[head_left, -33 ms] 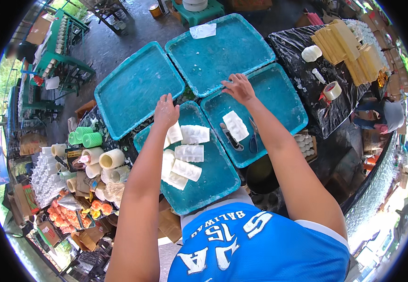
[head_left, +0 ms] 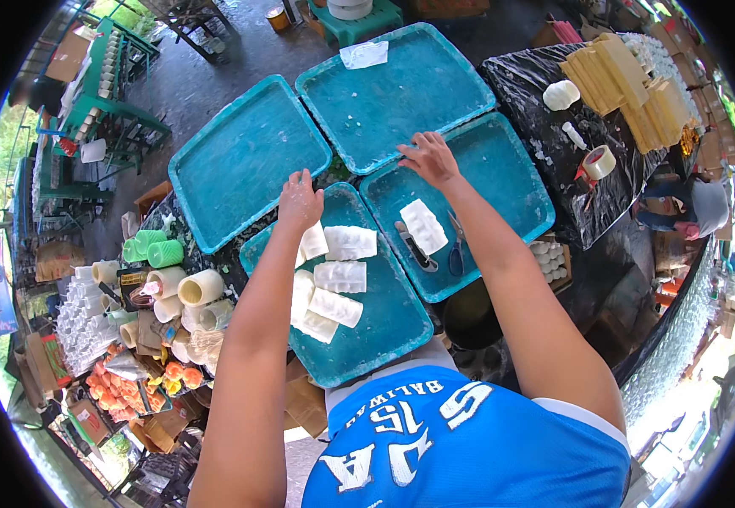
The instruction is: The person gathers thin sticks and white cylindrical foam pieces, then uses a knife to trim the sticks and a red tape dispenser to apply tape. The person inserts the trimmed sticks into the foam pieces and places the assembled units into a tray.
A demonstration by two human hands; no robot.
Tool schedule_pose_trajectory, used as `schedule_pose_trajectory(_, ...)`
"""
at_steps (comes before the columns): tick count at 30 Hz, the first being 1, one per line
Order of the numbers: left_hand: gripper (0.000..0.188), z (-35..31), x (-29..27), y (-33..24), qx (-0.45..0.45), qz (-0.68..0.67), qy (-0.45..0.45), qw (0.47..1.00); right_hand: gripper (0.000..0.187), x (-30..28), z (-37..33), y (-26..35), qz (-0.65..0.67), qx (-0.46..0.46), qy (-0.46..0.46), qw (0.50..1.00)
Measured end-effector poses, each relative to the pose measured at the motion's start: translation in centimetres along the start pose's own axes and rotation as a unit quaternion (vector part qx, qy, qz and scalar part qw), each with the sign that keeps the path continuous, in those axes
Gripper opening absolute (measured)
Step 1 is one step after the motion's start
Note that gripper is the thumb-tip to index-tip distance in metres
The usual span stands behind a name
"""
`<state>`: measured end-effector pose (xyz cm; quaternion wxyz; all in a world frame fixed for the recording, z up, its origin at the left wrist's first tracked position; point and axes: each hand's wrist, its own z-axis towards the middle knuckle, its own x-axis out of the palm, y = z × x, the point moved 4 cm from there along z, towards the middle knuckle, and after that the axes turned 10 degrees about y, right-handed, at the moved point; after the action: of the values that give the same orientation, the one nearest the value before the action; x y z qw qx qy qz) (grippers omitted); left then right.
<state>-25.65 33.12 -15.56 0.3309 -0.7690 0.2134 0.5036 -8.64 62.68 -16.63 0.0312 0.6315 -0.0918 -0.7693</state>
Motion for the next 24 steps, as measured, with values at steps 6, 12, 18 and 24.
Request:
schedule_pose_trajectory(6, 0.053, 0.7, 0.7, -2.0, 0.018, 0.047, 0.002, 0.999, 0.041, 0.8, 0.3, -1.3, -0.002, 0.016, -0.028, 0.999)
schedule_pose_trajectory(12, 0.037, -0.1, 0.4, -2.6, 0.03, 0.051, -0.015, 0.998, 0.046, 2.1, 0.3, -0.8, -0.019, 0.037, -0.027, 0.999)
schedule_pose_trajectory(18, 0.027, 0.6, 0.6, -3.1, 0.03, 0.069, 0.012, 0.997, 0.047, 1.7, 0.3, -0.7, -0.001, 0.051, -0.008, 0.999)
schedule_pose_trajectory(24, 0.018, 0.6, 0.8, -3.2, 0.011, 0.061, 0.016, 0.998, 0.041, 2.4, 0.0, -0.8, 0.011, 0.056, -0.015, 0.998)
